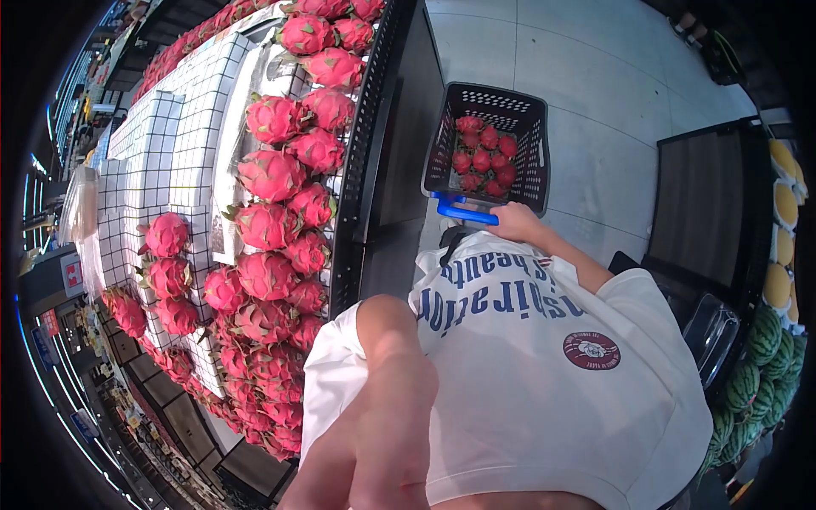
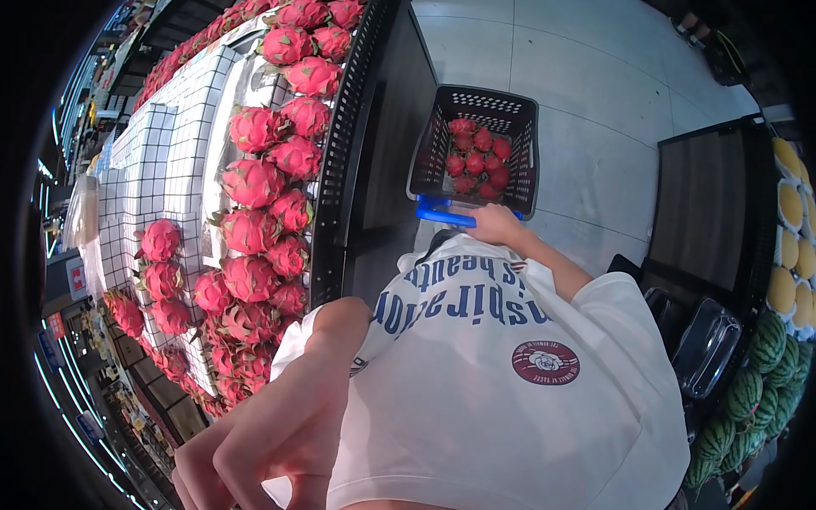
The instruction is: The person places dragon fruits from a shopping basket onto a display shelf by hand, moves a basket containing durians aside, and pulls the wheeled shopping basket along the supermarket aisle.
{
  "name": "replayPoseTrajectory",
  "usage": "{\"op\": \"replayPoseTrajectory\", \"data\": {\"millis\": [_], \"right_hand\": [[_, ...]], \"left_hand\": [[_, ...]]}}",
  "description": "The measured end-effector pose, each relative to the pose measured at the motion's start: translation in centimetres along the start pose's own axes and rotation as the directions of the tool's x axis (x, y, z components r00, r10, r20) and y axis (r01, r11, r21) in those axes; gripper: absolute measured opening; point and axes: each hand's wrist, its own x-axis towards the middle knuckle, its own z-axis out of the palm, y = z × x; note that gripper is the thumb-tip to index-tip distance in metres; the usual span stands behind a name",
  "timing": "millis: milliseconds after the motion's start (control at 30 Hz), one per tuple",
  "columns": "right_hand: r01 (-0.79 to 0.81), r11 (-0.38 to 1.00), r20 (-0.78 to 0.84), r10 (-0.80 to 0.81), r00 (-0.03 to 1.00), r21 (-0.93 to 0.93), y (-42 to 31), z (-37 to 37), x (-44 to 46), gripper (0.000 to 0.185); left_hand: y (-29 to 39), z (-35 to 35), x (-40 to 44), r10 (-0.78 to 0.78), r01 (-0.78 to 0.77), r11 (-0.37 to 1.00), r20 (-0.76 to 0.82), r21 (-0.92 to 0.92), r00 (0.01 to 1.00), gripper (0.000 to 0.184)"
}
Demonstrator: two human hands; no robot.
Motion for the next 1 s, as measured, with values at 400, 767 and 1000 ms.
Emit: {"op": "replayPoseTrajectory", "data": {"millis": [400, 767, 1000], "right_hand": [[0.012, 1.000, -0.038, -0.012, 0.999, 0.004, 0.5, 0.7, 0.1, 0.029], [0.029, 1.000, -0.085, -0.029, 0.996, 0.003, 1.0, 1.3, 0.1, 0.029], [0.041, 0.999, -0.100, -0.039, 0.994, 0.016, 1.3, 1.7, 0.2, 0.027]], "left_hand": [[-1.2, -0.1, 0.2, 0.123, -0.123, 0.992, 0.037, -0.003, 0.992, 0.034], [-0.9, 0.6, -0.6, 0.139, -0.139, 0.990, -0.012, 0.006, 0.990, 0.039], [4.5, -0.4, -6.6, 0.220, -0.188, 0.926, 0.064, -0.327, 0.973, 0.023]]}}
